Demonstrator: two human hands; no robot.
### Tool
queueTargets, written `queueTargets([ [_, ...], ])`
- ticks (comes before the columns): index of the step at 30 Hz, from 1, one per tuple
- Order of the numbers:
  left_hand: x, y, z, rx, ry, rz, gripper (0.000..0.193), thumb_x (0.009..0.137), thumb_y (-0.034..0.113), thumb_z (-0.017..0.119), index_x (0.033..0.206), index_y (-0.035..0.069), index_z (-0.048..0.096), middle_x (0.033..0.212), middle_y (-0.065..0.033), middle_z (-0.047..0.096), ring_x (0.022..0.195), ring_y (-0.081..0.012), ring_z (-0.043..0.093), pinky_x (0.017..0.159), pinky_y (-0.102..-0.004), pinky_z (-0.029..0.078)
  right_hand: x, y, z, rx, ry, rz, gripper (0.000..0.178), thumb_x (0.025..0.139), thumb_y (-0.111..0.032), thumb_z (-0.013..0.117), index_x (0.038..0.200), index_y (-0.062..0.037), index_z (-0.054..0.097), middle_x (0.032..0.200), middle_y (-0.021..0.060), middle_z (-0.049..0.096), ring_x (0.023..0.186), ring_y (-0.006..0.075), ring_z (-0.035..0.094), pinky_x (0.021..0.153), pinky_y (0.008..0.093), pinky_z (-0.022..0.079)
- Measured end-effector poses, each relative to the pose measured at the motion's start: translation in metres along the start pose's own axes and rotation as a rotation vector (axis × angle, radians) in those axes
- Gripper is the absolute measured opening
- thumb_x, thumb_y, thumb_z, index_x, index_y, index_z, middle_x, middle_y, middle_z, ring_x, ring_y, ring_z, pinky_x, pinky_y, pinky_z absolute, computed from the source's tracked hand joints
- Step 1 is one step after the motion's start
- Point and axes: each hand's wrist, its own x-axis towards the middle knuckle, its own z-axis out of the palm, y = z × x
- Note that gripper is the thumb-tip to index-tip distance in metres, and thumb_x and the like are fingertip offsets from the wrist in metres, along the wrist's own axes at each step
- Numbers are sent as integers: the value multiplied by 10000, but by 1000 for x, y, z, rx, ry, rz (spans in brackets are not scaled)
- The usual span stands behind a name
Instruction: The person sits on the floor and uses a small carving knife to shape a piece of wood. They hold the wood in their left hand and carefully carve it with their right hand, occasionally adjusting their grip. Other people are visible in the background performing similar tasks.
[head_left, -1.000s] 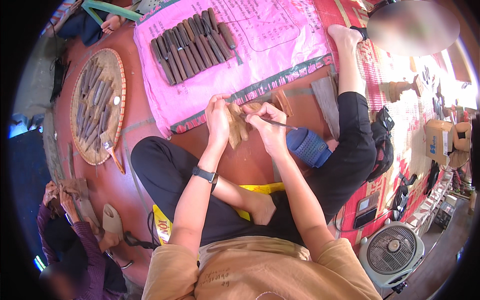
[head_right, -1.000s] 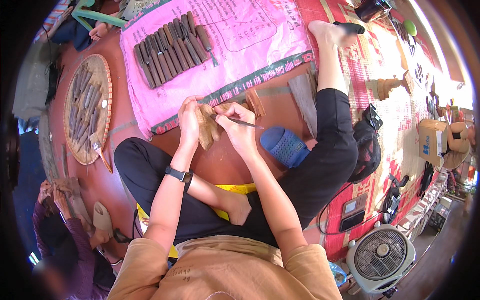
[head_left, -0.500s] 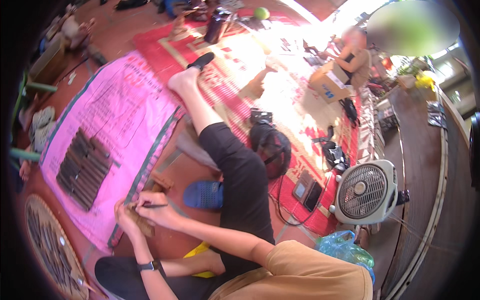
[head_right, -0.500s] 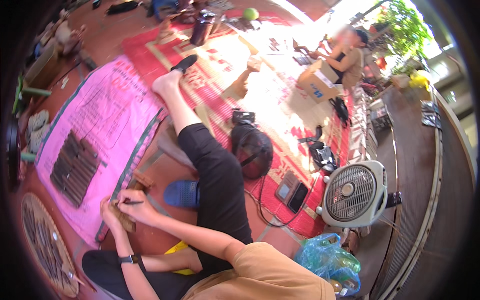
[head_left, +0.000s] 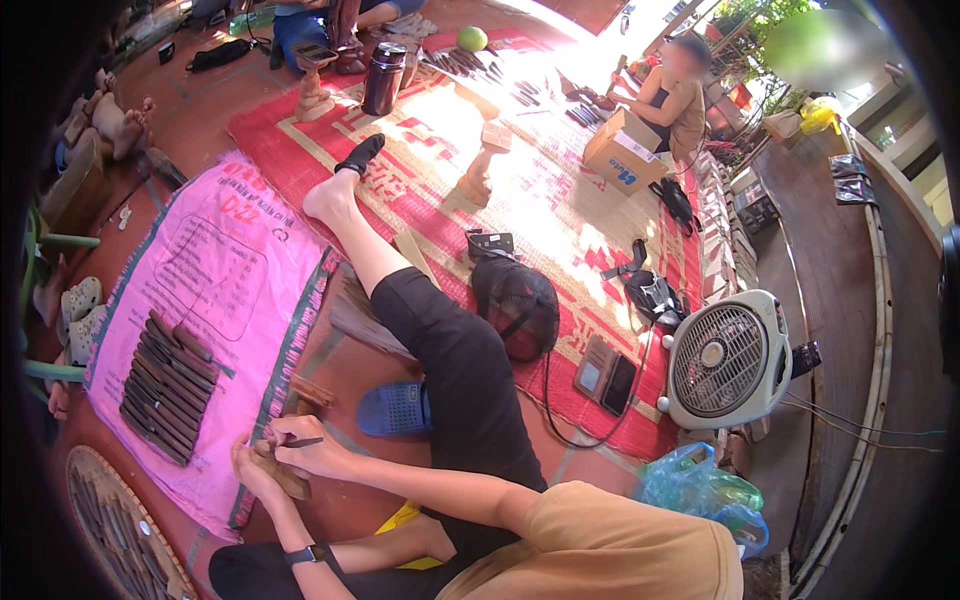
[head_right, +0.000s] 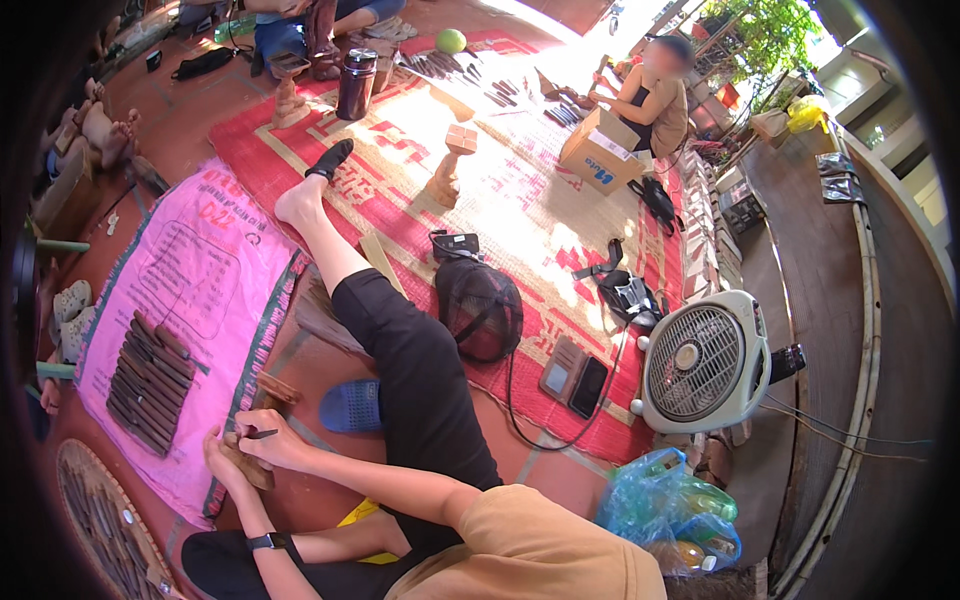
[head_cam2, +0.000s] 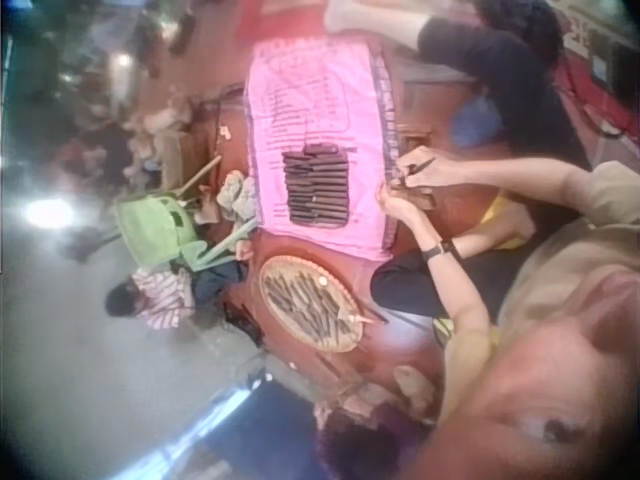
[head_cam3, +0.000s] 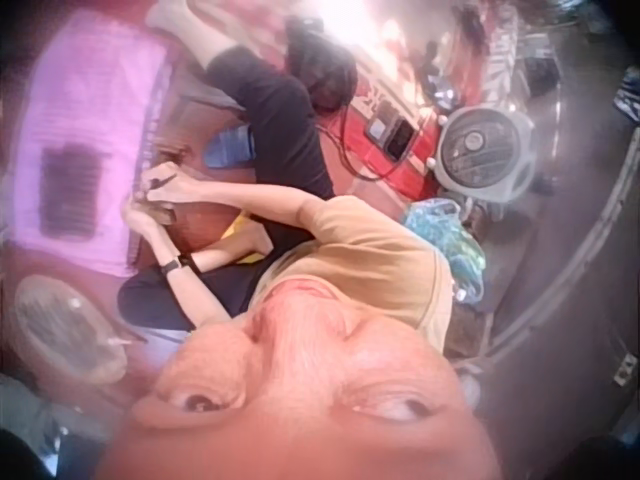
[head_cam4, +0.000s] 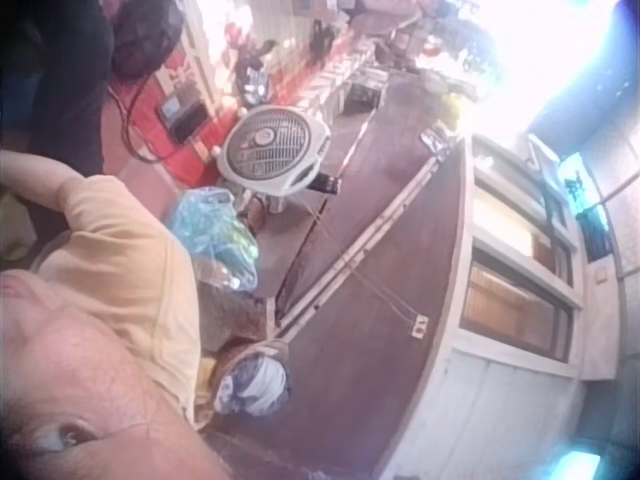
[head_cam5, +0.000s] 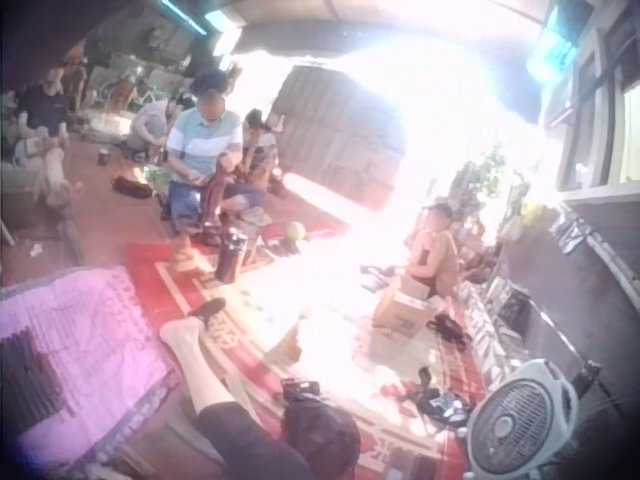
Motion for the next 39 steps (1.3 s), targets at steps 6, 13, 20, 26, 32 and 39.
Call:
queueTargets([
  [6,-12,16,10,-5,18,-48,357,904,214,392,1131,15,583,1001,-155,572,896,-251,584,767,-360,501,-2,3,2,113,36,36,114,776,-32,619,757,19,519,684,98,554,689,141,561,627,326,457],
  [13,15,-7,-10,-46,-36,-172,423,917,298,415,1198,6,535,1025,-189,596,893,-310,631,788,-399,533,5,15,2,80,25,3,171,728,-33,659,719,13,495,689,79,570,679,115,533,606,317,447],
  [20,15,-16,-5,-126,-30,-177,429,877,269,400,1154,-6,579,1086,-187,559,950,-320,591,794,-418,521,0,3,-5,44,38,-41,165,742,-68,658,741,20,519,648,69,544,670,104,538,613,306,445],
  [26,-2,6,4,-48,28,-147,413,873,259,410,1139,-5,584,1057,-178,569,928,-303,598,788,-403,523,1,7,-5,58,18,20,170,763,-86,660,776,26,533,713,86,596,705,124,574,636,312,463],
  [32,13,-18,-4,-30,24,-45,333,874,203,433,1068,-11,597,957,-129,586,840,-240,578,747,-353,494,3,19,1,163,-57,-7,119,801,-38,644,770,3,537,794,63,629,837,130,607,753,307,498],
  [39,-16,24,15,-25,74,68,319,894,184,413,985,-24,637,958,-107,618,870,-207,567,785,-333,464,7,8,1,52,-56,46,136,816,-36,639,740,15,538,784,51,622,782,97,579,696,275,477],
])
